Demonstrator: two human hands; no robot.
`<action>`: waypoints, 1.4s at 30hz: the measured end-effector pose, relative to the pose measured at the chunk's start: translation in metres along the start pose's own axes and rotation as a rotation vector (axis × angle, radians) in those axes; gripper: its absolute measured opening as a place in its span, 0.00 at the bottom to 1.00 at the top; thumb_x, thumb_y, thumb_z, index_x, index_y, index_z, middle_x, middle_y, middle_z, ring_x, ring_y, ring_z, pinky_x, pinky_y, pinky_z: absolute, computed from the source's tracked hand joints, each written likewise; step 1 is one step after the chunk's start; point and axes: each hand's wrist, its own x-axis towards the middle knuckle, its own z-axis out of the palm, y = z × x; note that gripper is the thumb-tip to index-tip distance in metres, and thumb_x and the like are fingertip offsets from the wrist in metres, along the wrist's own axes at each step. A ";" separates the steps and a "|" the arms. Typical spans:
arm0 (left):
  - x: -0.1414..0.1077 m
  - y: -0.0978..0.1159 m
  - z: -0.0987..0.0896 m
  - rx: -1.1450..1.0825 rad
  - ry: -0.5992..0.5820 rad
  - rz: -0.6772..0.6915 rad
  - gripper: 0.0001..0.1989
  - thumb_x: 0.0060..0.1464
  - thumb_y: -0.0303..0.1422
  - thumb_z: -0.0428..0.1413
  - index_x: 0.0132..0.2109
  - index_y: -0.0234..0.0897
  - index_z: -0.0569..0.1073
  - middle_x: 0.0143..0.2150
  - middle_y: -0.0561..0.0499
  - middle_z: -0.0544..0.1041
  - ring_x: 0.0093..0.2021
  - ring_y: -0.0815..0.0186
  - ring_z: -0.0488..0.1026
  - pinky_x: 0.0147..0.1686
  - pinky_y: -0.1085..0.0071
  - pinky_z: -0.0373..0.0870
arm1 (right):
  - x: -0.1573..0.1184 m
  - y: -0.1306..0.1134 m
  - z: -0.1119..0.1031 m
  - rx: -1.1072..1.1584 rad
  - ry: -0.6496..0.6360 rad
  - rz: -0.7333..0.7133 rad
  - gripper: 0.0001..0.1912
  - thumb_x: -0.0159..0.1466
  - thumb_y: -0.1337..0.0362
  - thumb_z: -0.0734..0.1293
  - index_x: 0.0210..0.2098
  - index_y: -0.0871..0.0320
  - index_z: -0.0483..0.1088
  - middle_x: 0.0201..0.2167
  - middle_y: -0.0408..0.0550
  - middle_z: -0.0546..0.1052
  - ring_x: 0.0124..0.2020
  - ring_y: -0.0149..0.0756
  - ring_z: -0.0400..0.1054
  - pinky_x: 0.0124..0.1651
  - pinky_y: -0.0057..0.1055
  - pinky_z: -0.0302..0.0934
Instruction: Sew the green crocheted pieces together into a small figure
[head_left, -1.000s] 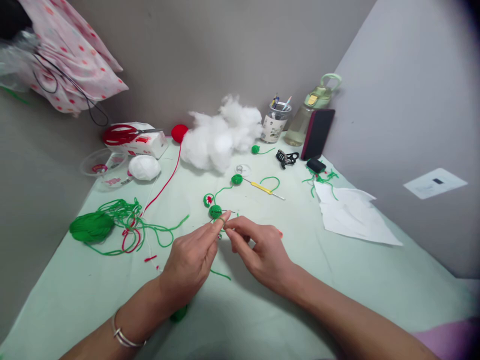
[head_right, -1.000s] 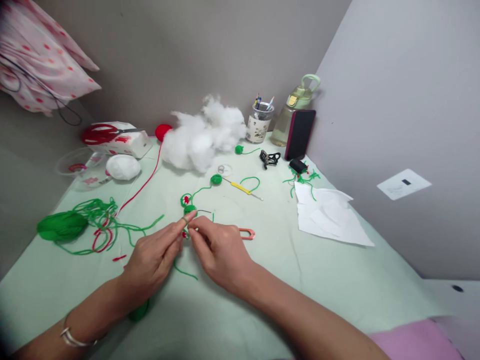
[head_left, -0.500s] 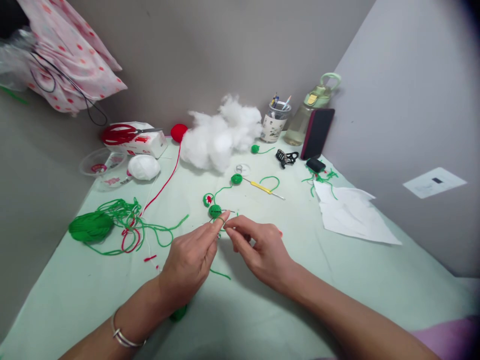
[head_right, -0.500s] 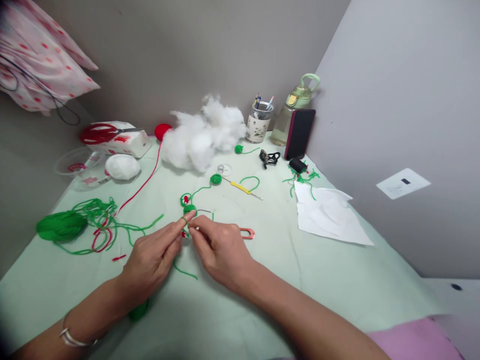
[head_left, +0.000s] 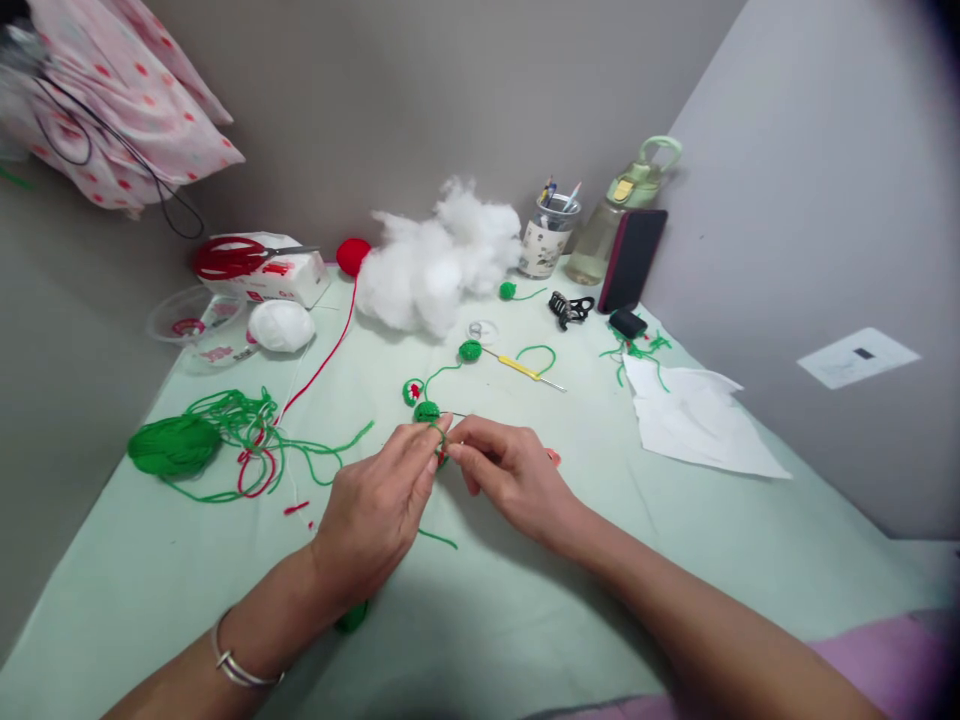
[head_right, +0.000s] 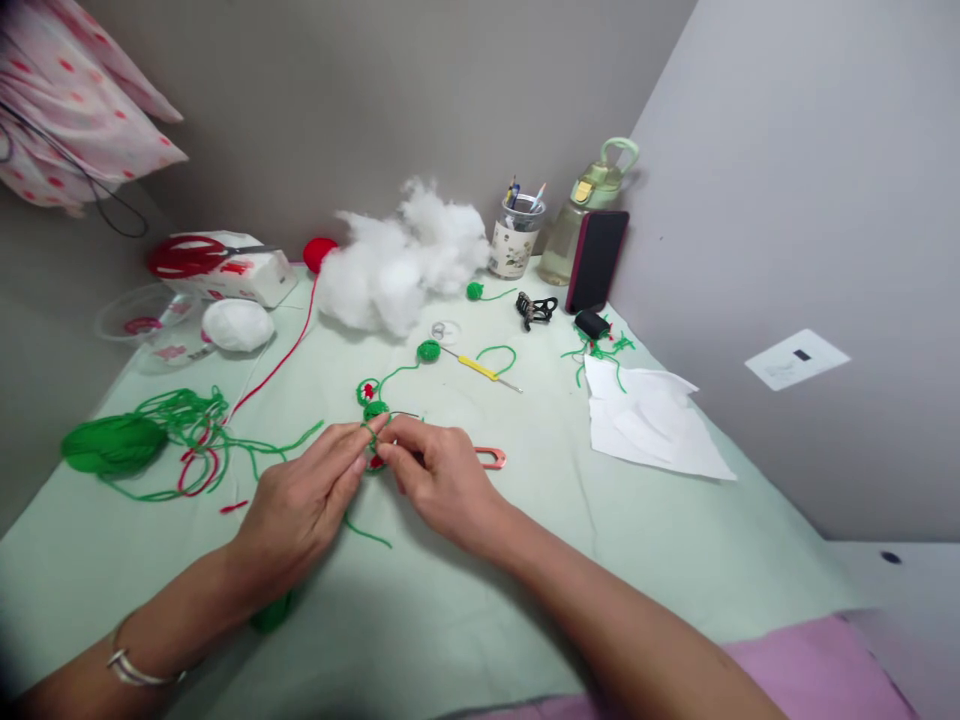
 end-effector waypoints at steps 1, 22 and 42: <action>0.000 0.000 0.000 0.000 0.004 -0.004 0.19 0.68 0.28 0.45 0.63 0.37 0.67 0.56 0.44 0.76 0.50 0.63 0.79 0.41 0.71 0.76 | 0.001 0.000 0.000 0.007 -0.003 0.010 0.09 0.69 0.64 0.61 0.35 0.58 0.71 0.19 0.36 0.64 0.22 0.27 0.54 0.28 0.26 0.50; 0.005 -0.008 -0.002 0.228 -0.045 0.045 0.18 0.67 0.28 0.46 0.60 0.38 0.72 0.61 0.41 0.72 0.44 0.56 0.68 0.41 0.59 0.64 | 0.007 0.006 0.000 0.177 -0.081 0.124 0.10 0.67 0.61 0.64 0.31 0.59 0.69 0.17 0.35 0.63 0.20 0.26 0.51 0.25 0.26 0.44; 0.006 -0.011 -0.004 0.193 -0.095 0.029 0.15 0.65 0.27 0.48 0.52 0.39 0.77 0.63 0.45 0.73 0.46 0.54 0.69 0.42 0.55 0.65 | 0.007 0.003 0.004 0.245 -0.109 0.158 0.10 0.66 0.60 0.64 0.31 0.59 0.69 0.17 0.35 0.61 0.19 0.26 0.50 0.25 0.26 0.45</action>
